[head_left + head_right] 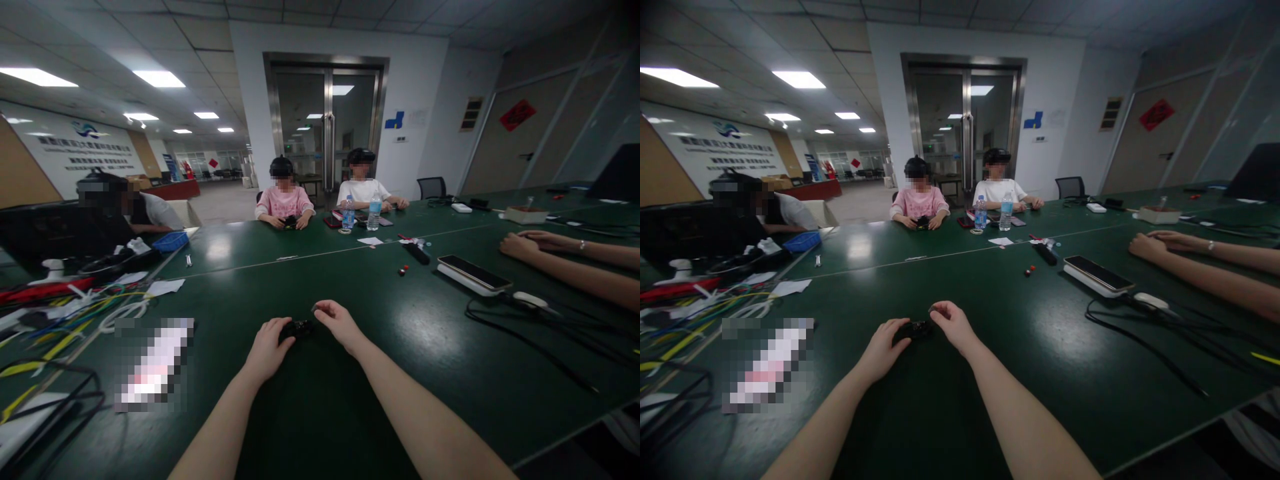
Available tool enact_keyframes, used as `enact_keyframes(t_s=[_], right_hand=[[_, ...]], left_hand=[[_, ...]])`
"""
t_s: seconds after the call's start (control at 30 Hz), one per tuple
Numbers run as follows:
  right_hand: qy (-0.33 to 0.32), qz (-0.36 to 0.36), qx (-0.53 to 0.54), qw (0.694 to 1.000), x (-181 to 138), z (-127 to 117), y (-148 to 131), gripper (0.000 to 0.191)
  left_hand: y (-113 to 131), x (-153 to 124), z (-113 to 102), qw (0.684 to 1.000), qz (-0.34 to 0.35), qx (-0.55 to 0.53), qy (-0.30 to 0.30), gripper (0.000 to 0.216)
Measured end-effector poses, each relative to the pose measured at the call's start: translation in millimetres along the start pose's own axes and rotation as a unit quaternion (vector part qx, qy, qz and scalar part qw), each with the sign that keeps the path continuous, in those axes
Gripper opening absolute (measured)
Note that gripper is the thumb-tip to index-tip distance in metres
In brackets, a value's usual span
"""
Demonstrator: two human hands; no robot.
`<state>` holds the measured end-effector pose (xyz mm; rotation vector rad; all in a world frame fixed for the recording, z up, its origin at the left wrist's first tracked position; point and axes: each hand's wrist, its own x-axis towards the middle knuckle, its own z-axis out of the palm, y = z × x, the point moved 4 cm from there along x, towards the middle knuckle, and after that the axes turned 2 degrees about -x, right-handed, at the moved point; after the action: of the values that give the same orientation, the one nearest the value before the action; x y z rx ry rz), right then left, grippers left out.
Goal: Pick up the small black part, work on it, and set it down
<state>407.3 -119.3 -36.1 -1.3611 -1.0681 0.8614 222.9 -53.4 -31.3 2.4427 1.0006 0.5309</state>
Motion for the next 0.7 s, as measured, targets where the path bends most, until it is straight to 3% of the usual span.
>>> enact_keyframes(t_s=[0.33, 0.7], right_hand=[[0.027, 0.012, 0.065, 0.997, 5.2, -2.8, 9.7, 0.034], [0.041, 0.026, 0.086, 0.995, 10.0, -5.6, 20.9, 0.033]], left_hand=[[1.9, 0.8, 0.3, 0.999, 0.028, 0.007, 0.021, 0.040], [1.8, 0.2, 0.1, 1.000, 0.013, 0.009, 0.005, 0.042]])
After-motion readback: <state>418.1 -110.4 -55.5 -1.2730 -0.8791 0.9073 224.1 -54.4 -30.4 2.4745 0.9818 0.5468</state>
